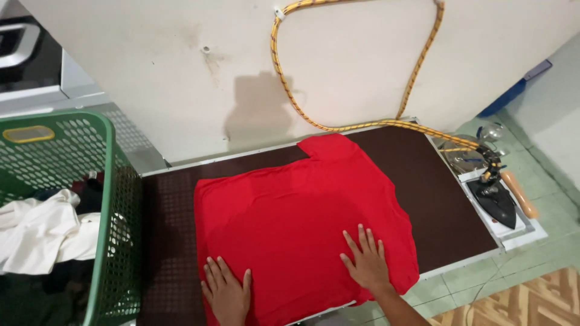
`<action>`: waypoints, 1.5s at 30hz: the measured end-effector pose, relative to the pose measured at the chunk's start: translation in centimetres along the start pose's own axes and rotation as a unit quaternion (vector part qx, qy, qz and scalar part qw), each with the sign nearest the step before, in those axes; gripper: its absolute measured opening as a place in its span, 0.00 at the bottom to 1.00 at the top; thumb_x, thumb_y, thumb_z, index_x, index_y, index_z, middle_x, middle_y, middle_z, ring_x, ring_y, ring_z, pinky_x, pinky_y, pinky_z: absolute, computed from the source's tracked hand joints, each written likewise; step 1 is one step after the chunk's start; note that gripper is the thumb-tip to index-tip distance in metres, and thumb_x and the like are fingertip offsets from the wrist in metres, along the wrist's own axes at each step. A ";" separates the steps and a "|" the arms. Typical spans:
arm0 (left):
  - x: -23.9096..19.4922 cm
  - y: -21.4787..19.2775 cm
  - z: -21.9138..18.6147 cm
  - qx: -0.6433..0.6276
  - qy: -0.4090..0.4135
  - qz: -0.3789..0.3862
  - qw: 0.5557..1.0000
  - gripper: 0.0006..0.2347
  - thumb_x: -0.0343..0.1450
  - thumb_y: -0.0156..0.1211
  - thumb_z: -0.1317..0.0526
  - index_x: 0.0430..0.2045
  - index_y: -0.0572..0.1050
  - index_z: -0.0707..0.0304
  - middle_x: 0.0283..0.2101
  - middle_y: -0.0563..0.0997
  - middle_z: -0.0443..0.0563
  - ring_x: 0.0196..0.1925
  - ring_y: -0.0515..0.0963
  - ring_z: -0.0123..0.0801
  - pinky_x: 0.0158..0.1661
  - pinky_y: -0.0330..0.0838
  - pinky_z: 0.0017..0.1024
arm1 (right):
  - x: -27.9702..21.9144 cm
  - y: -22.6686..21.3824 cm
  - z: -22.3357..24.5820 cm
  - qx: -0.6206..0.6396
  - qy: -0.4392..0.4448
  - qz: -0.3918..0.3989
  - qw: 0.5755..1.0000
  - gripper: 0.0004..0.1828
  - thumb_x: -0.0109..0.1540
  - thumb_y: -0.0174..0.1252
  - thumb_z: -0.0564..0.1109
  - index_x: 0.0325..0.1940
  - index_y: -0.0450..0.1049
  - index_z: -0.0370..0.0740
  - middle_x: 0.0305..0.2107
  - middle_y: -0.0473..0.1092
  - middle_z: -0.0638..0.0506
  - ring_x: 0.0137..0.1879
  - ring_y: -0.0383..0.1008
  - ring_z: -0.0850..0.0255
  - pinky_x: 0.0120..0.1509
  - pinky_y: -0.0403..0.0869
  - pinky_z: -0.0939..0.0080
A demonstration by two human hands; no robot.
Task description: Ironing a red t-shirt using a professional steam iron on an ironing board.
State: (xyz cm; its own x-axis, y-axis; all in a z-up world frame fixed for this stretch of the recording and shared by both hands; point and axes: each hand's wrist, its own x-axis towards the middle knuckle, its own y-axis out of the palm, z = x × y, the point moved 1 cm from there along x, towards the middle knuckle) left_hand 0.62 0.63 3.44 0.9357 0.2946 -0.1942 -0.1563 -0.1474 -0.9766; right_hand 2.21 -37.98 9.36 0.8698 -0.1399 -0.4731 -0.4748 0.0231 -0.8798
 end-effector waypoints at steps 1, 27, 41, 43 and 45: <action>0.0 0.5 0.4 0.001 0.003 -0.003 1.000 0.42 0.72 0.33 0.31 0.73 0.42 0.65 0.78 0.41 0.63 0.79 0.41 0.51 0.69 0.39 0.54 | 0.4 1.1 -1.0 0.003 0.002 -0.002 1.000 0.39 0.67 0.28 0.75 0.81 0.32 0.69 0.80 0.23 0.53 0.83 0.21 0.50 0.83 0.34 0.38; -2.3 0.7 -25.8 -0.345 0.224 0.007 0.912 0.25 0.71 0.59 0.57 0.63 0.64 0.65 0.62 0.72 0.58 0.64 0.73 0.48 0.61 0.70 0.42 | -1.3 -1.5 -21.2 0.419 0.180 -0.074 0.887 0.25 0.64 0.53 0.60 0.63 0.76 0.53 0.45 0.83 0.56 0.45 0.85 0.62 0.51 0.78 0.65; -7.0 0.1 -47.3 -0.282 0.375 0.038 0.882 0.23 0.67 0.64 0.62 0.58 0.69 0.62 0.59 0.76 0.58 0.59 0.75 0.50 0.60 0.66 0.44 | -0.4 -4.9 -33.9 0.450 0.133 -0.214 0.857 0.18 0.63 0.58 0.49 0.56 0.79 0.48 0.40 0.82 0.54 0.26 0.75 0.64 0.34 0.74 0.64; -7.4 1.0 -49.6 -0.289 0.408 -0.011 0.866 0.23 0.66 0.65 0.63 0.56 0.70 0.63 0.59 0.75 0.60 0.60 0.75 0.51 0.60 0.67 0.43 | -0.2 -5.1 -37.2 0.424 0.152 -0.204 0.869 0.18 0.64 0.56 0.53 0.58 0.78 0.52 0.46 0.81 0.55 0.28 0.76 0.64 0.37 0.76 0.63; -7.5 1.8 -51.8 -0.295 0.428 -0.028 0.854 0.24 0.63 0.66 0.65 0.55 0.71 0.62 0.61 0.74 0.61 0.62 0.72 0.53 0.62 0.65 0.44 | 0.7 -5.2 -40.6 0.395 0.138 -0.257 0.871 0.25 0.65 0.48 0.64 0.57 0.79 0.52 0.28 0.77 0.56 0.24 0.67 0.67 0.29 0.68 0.65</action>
State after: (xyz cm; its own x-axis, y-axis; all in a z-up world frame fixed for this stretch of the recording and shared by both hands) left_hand 9.67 -50.74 7.86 0.8639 -0.4442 0.2373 -0.1532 -0.6807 -0.7164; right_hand -0.12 -78.37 15.48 0.8236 -0.5622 -0.0749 0.3023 0.5468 -0.7808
